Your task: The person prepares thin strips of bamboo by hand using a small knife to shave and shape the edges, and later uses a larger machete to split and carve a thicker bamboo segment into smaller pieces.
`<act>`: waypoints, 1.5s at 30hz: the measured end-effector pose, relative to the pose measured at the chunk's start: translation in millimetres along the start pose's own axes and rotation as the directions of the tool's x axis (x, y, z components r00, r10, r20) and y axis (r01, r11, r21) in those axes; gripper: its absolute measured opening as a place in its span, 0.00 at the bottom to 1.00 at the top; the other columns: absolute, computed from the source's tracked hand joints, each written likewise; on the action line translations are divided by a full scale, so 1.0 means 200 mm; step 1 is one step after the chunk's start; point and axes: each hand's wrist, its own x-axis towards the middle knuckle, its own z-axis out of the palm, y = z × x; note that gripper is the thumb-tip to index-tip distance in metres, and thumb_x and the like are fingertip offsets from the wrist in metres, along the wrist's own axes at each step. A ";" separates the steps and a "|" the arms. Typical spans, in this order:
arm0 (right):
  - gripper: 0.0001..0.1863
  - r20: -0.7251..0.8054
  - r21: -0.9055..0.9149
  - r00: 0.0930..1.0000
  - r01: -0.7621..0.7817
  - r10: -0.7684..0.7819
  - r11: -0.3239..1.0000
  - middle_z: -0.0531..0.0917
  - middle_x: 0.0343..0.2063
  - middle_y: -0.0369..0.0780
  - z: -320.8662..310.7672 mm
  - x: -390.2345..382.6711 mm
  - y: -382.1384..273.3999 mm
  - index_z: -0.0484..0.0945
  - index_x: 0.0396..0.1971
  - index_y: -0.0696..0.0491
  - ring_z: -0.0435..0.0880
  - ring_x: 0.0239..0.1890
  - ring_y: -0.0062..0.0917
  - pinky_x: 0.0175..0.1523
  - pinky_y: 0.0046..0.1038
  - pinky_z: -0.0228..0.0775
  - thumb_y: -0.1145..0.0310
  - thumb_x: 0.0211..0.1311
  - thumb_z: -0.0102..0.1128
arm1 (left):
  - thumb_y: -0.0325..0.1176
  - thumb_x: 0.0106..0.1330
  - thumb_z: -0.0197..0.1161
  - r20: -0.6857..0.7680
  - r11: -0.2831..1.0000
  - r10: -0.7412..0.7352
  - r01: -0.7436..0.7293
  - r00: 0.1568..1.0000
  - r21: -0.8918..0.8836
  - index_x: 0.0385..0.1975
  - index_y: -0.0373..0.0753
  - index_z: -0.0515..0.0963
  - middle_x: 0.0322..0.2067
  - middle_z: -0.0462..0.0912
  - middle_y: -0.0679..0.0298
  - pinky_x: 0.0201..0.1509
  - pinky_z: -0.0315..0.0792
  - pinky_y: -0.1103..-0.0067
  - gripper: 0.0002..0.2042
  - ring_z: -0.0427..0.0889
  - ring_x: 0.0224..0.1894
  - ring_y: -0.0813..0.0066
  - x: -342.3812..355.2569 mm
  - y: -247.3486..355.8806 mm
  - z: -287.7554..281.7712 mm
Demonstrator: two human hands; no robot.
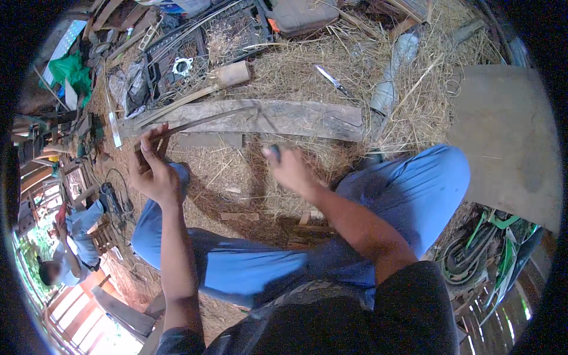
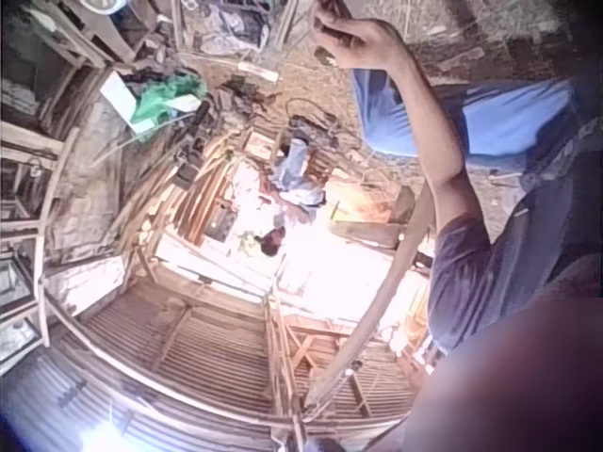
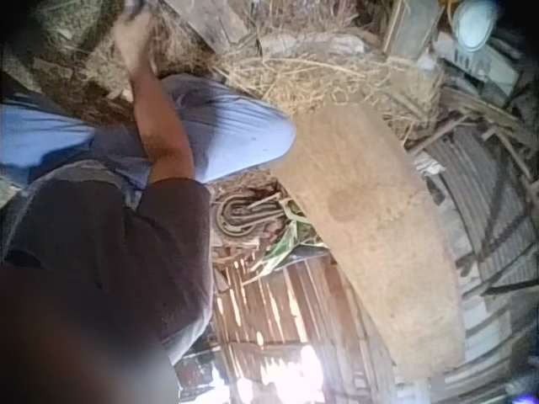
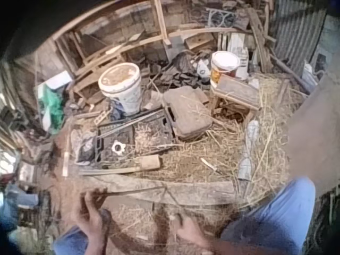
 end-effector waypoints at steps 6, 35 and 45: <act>0.24 -0.071 -0.038 0.975 0.210 -0.213 0.977 0.77 0.13 0.44 0.04 -0.09 -0.07 0.74 0.35 0.60 0.82 0.17 0.40 0.27 0.44 0.73 0.51 0.75 0.51 | 0.26 0.79 0.44 0.114 0.999 0.032 -0.029 0.993 -0.028 0.46 0.24 0.72 0.43 0.83 0.45 0.58 0.81 0.62 0.11 0.86 0.49 0.55 0.00 0.00 0.02; 0.27 -0.118 -0.145 0.935 0.317 -0.334 0.937 0.83 0.22 0.53 0.03 -0.07 0.02 0.78 0.40 0.64 0.86 0.27 0.50 0.37 0.47 0.76 0.49 0.74 0.51 | 0.26 0.79 0.44 0.259 0.995 0.090 -0.074 0.962 -0.073 0.45 0.26 0.71 0.42 0.83 0.45 0.58 0.79 0.63 0.10 0.86 0.48 0.55 0.03 -0.03 -0.04; 0.24 0.090 0.031 0.984 -0.158 0.155 0.987 0.80 0.19 0.46 0.05 0.09 0.15 0.78 0.35 0.61 0.81 0.22 0.38 0.33 0.41 0.73 0.50 0.72 0.56 | 0.21 0.77 0.48 0.127 0.996 0.090 -0.087 0.988 -0.029 0.43 0.23 0.73 0.41 0.82 0.45 0.56 0.82 0.62 0.08 0.86 0.46 0.56 0.05 -0.05 0.01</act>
